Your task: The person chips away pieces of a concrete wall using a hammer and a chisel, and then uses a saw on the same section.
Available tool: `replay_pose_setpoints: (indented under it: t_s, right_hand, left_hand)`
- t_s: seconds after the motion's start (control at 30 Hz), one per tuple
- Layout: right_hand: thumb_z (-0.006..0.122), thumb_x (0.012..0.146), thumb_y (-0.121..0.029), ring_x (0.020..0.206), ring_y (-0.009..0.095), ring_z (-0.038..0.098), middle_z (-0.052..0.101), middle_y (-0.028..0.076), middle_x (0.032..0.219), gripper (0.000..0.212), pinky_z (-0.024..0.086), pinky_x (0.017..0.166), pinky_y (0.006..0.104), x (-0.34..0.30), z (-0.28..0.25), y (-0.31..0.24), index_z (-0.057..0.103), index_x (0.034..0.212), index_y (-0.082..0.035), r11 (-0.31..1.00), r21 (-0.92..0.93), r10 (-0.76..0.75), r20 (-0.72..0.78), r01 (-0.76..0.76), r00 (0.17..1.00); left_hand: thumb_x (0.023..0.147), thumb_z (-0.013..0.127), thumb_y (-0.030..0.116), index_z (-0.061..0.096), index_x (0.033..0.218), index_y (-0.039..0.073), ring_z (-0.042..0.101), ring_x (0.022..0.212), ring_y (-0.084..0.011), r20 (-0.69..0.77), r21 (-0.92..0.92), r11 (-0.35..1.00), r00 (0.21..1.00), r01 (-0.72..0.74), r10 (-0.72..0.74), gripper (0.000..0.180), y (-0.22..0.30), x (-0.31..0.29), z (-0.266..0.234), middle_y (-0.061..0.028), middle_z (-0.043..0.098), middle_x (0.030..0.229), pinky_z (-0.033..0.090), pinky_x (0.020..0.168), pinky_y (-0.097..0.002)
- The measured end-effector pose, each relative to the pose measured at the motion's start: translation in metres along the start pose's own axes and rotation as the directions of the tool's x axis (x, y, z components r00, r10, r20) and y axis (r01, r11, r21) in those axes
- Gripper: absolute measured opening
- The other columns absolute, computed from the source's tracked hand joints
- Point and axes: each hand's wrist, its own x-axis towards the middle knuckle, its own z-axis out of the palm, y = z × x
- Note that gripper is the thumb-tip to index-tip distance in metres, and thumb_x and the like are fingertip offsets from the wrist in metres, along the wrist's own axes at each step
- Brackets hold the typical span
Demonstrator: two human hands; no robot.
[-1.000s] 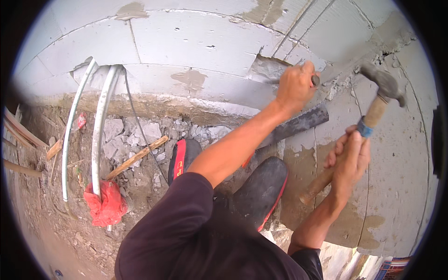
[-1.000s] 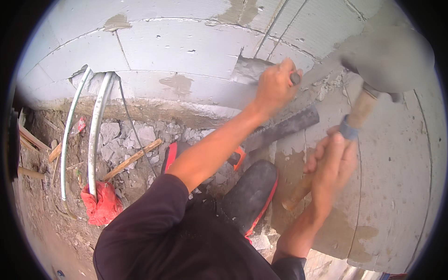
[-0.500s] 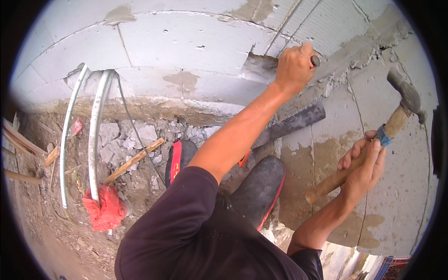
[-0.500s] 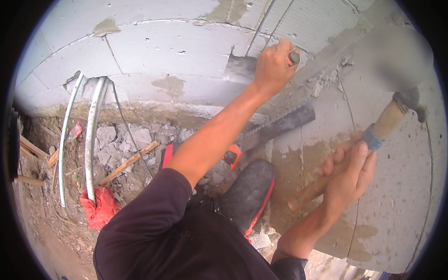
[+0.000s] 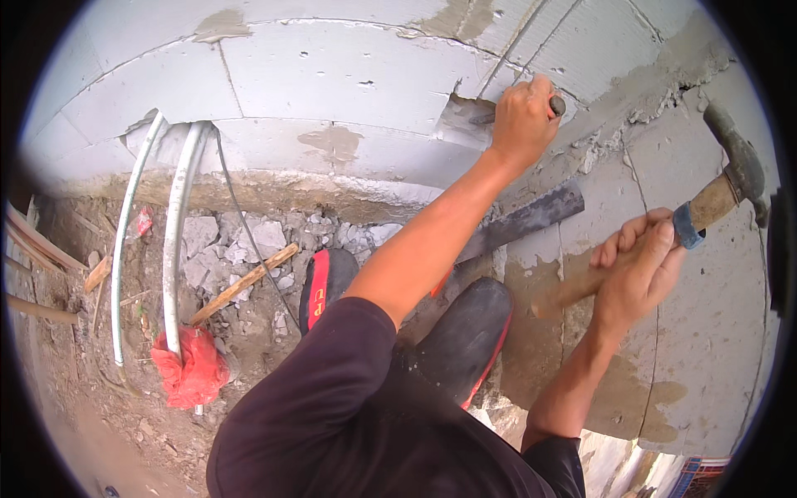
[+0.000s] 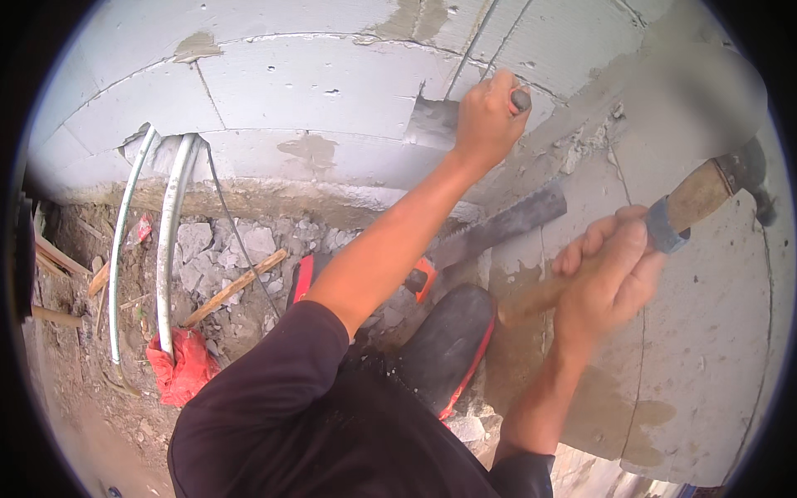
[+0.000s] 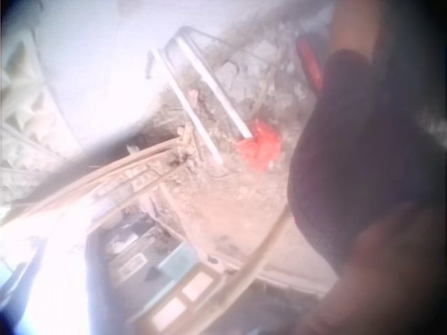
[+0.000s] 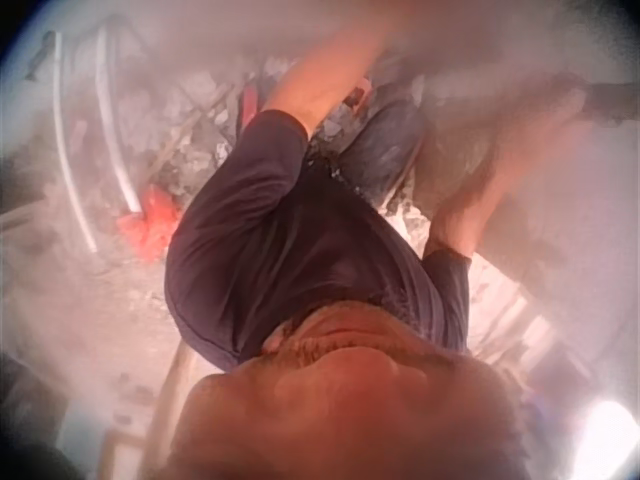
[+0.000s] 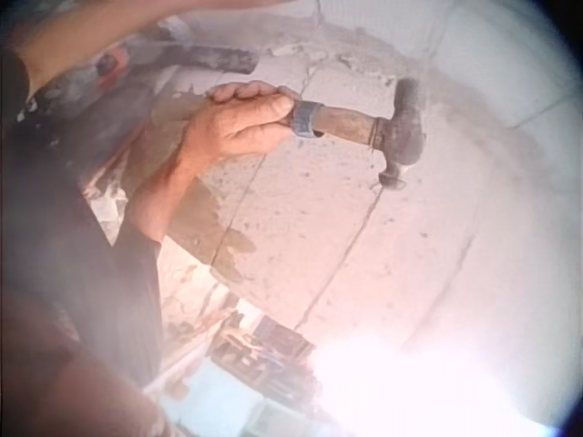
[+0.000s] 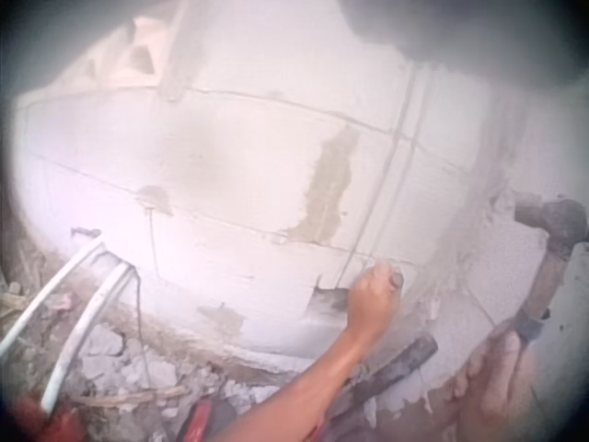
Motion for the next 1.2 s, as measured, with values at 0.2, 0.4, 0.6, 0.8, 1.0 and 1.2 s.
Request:
replay_pose_setpoints:
  t_s: [0.2, 0.4, 0.6, 0.8, 1.0, 1.2]
  right_hand:
    - [0.045, 0.107, -0.023, 0.047, 0.007, 0.041, 0.045, -0.001, 0.067, 0.021, 0.037, 0.042, 0.0258, 0.015, -0.004, 0.005, 0.053, 0.101, -0.005, 0.898, -0.364, 0.368, 0.308, -0.248, 0.877]
    - [0.046, 0.107, -0.025, 0.046, 0.007, 0.041, 0.043, -0.001, 0.064, 0.024, 0.036, 0.04, 0.0259, 0.008, 0.012, 0.028, 0.051, 0.097, -0.003, 0.975, -0.22, 0.046, 0.181, -0.005, 0.982]
    - [0.048, 0.107, -0.027, 0.046, 0.008, 0.043, 0.044, -0.002, 0.062, 0.028, 0.036, 0.039, 0.0261, -0.001, 0.008, 0.007, 0.05, 0.095, -0.002, 0.999, -0.003, 0.042, 0.055, -0.042, 0.998]
    - [0.048, 0.107, -0.031, 0.046, 0.009, 0.044, 0.047, 0.001, 0.068, 0.028, 0.038, 0.041, 0.0272, 0.011, -0.004, 0.017, 0.052, 0.103, -0.004, 0.921, -0.283, 0.35, 0.302, -0.268, 0.887]
    - [0.046, 0.107, -0.033, 0.046, 0.013, 0.044, 0.046, 0.005, 0.07, 0.03, 0.039, 0.042, 0.029, -0.005, -0.029, -0.005, 0.051, 0.103, -0.004, 0.979, 0.072, 0.197, -0.107, -0.19, 0.974]
    - [0.044, 0.107, -0.031, 0.046, 0.014, 0.044, 0.045, 0.006, 0.069, 0.029, 0.04, 0.041, 0.0297, -0.004, -0.05, -0.007, 0.05, 0.103, -0.004, 0.987, 0.068, 0.15, -0.104, -0.144, 0.983]
  left_hand:
    - [0.083, 0.072, 0.006, 0.053, 0.083, 0.004, 0.063, 0.065, -0.039, 0.011, 0.043, 0.998, 0.999, 0.05, -0.05, 0.02, -0.009, -0.002, -0.005, -0.0161, 0.061, 0.067, 0.048, 0.058, -0.0454]
    - [0.084, 0.073, 0.008, 0.053, 0.084, 0.004, 0.063, 0.066, -0.0394, -0.025, 0.07, 0.997, 0.999, 0.025, -0.023, 0.02, -0.016, 0.001, 0.0, -0.0157, 0.061, 0.066, 0.048, 0.059, -0.0461]
    - [0.084, 0.073, 0.008, 0.053, 0.084, 0.003, 0.064, 0.068, -0.04, 0.027, 0.026, 0.997, 0.997, 0.067, -0.067, 0.021, -0.009, -0.003, 0.001, -0.0162, 0.06, 0.066, 0.047, 0.06, -0.0472]
    - [0.083, 0.071, 0.006, 0.053, 0.082, 0.003, 0.064, 0.067, -0.0395, 0.01, 0.059, 0.996, 0.998, 0.062, -0.063, 0.018, -0.01, -0.001, -0.01, -0.0173, 0.061, 0.067, 0.048, 0.06, -0.0484]
    - [0.081, 0.071, 0.005, 0.055, 0.087, 0.004, 0.066, 0.063, -0.0375, 0.445, -0.113, 0.945, 0.866, 0.307, -0.228, 0.017, 0.08, -0.048, -0.023, -0.0146, 0.065, 0.07, 0.051, 0.059, -0.0438]
    - [0.082, 0.072, 0.004, 0.051, 0.083, 0.006, 0.061, 0.063, -0.0354, 0.097, -0.157, 0.98, 0.986, -0.12, 0.136, 0.021, 0.065, -0.011, -0.009, -0.0133, 0.061, 0.067, 0.048, 0.058, -0.0436]
